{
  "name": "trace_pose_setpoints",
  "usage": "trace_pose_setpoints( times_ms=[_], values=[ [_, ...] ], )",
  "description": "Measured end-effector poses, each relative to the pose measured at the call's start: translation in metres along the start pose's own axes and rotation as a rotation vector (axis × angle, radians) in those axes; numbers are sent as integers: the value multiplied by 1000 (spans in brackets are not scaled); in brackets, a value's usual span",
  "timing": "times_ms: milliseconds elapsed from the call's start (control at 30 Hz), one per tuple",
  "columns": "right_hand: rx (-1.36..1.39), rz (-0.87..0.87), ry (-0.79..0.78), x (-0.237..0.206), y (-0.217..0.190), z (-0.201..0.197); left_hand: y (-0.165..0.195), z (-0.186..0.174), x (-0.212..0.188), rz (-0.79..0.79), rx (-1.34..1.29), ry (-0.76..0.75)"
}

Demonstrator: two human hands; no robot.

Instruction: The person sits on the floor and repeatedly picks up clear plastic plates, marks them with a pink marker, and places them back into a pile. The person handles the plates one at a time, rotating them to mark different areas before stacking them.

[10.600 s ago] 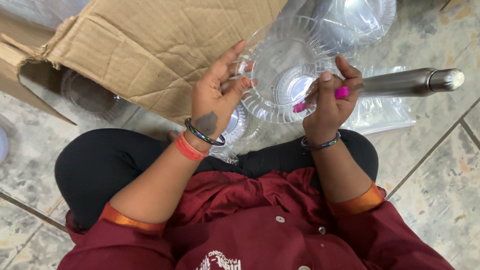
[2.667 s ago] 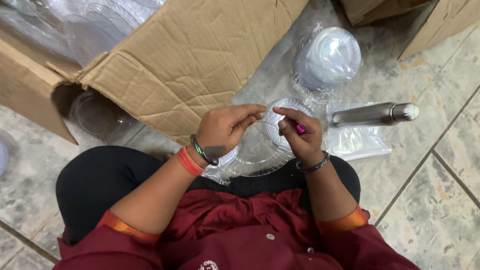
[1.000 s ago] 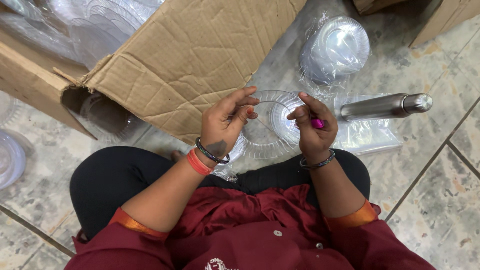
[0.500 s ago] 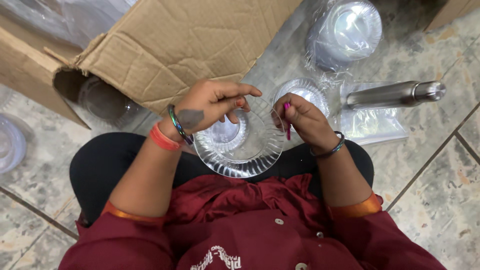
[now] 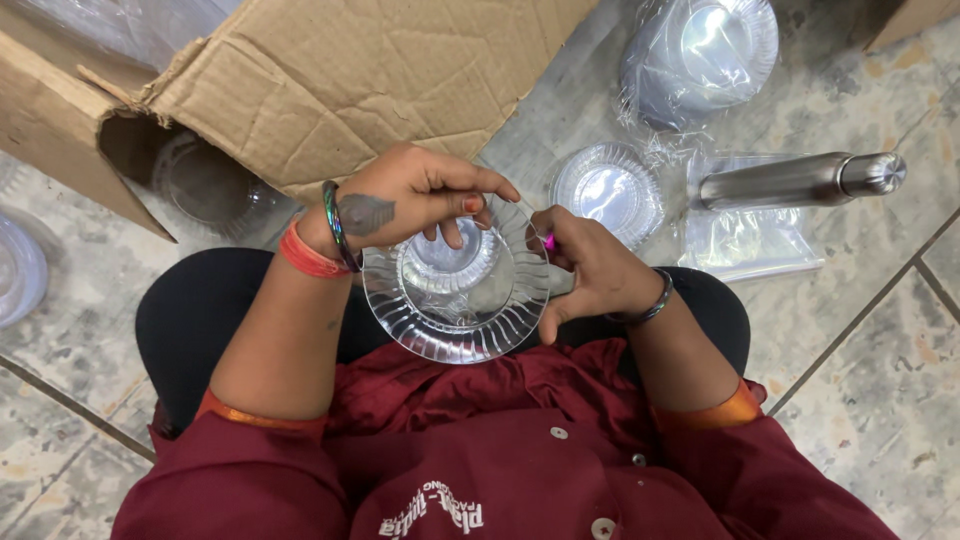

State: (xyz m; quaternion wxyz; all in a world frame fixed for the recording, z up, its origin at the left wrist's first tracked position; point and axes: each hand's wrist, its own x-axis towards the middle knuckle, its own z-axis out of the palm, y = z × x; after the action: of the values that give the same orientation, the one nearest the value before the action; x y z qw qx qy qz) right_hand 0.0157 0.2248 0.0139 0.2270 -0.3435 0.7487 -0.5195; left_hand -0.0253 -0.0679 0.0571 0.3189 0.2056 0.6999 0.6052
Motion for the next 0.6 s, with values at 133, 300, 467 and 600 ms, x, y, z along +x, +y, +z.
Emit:
trace_pose_setpoints(
  times_ms=[133, 300, 467, 600],
  values=[
    [-238, -26, 54, 2, 0, 1, -1, 2, 2, -36, 1, -10],
    [-416, -138, 145, 0, 8, 0, -8, 3, 3, 4, -91, 33],
    [-517, -183, 207, -6, 16, 3, -13, 2, 3, -21, -161, 86],
    [-582, -220, 215, -6, 19, 2, -13, -2, 3, -81, -149, 152]
  ],
)
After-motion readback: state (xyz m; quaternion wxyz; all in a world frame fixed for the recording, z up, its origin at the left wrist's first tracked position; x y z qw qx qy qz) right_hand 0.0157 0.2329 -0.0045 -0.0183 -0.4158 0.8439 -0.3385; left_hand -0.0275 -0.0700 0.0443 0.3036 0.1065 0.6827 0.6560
